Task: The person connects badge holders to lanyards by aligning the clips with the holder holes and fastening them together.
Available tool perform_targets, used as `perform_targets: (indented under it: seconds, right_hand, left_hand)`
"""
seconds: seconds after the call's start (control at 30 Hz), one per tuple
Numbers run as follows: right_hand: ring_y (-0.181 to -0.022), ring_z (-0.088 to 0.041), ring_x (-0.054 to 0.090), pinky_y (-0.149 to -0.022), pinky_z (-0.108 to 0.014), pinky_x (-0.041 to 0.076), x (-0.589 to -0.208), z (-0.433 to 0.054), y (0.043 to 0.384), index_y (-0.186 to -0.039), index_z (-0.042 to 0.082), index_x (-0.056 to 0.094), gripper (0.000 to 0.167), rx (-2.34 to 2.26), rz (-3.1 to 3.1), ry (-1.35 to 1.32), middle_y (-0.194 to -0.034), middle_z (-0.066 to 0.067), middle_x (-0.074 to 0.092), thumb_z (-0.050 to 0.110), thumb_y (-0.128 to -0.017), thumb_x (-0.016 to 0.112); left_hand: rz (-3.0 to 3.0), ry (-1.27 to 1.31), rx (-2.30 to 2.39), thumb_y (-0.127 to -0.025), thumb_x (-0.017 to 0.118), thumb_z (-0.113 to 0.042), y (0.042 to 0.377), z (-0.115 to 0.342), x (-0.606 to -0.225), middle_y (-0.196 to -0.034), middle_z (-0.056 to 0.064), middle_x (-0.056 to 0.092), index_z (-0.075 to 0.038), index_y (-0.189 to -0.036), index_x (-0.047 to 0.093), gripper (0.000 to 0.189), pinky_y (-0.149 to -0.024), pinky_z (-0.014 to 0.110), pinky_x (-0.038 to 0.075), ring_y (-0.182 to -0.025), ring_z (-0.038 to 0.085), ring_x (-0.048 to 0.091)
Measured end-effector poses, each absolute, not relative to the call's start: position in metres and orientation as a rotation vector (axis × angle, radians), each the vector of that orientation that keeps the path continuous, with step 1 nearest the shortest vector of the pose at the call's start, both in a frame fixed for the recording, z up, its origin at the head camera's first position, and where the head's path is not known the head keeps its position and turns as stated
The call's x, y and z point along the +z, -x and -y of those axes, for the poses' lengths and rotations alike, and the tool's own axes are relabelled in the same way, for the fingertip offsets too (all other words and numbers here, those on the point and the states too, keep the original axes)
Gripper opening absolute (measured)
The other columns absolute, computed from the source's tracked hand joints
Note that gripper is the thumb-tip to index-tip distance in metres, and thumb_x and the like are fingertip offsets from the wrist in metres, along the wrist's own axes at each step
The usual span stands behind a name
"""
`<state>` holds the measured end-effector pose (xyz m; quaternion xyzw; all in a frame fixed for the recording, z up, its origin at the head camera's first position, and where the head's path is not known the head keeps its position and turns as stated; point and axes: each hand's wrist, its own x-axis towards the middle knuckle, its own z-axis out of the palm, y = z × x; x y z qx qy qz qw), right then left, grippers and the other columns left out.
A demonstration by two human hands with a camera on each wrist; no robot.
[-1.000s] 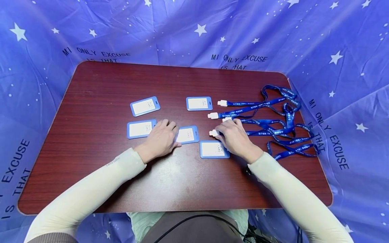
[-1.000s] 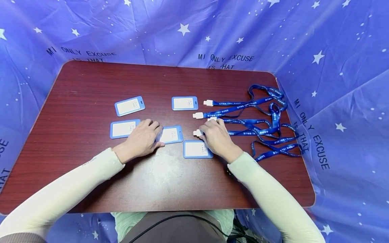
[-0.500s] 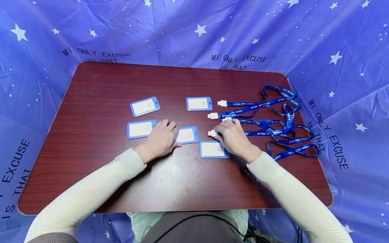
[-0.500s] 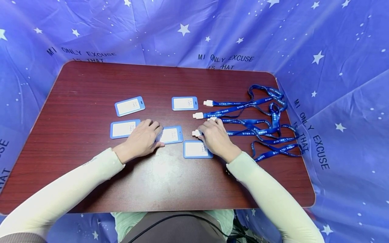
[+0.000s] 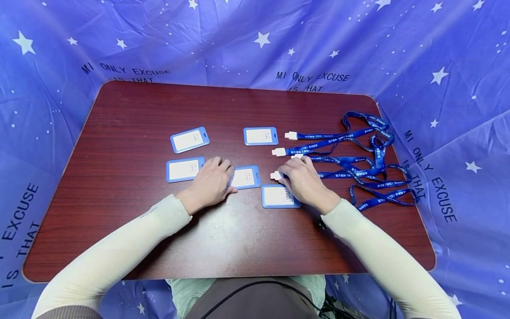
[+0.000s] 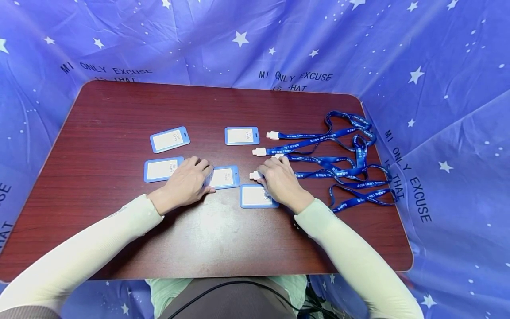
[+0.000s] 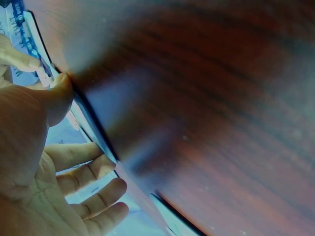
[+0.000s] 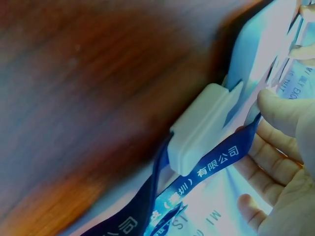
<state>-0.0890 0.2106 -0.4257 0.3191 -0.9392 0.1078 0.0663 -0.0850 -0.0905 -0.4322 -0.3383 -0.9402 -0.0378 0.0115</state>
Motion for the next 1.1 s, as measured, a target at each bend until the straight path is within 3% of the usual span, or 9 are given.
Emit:
perform_targets:
  seconds: [1.1]
  right_hand:
    - [-0.101,-0.027,0.062,-0.093,-0.05,0.038,-0.43,-0.197,0.091,-0.106,0.005,0.076,0.018,0.345,2.829,-0.988,-0.099,-0.007,0.072,0.014,-0.091,0.078]
  left_hand:
    - [2.952,1.05,-0.131,-0.093,0.071,-0.048,0.085,0.089,-0.431,-0.115,0.009,0.061,-0.001,-0.122,0.064,0.056,-0.097,0.046,0.043,-0.101,0.032,0.05]
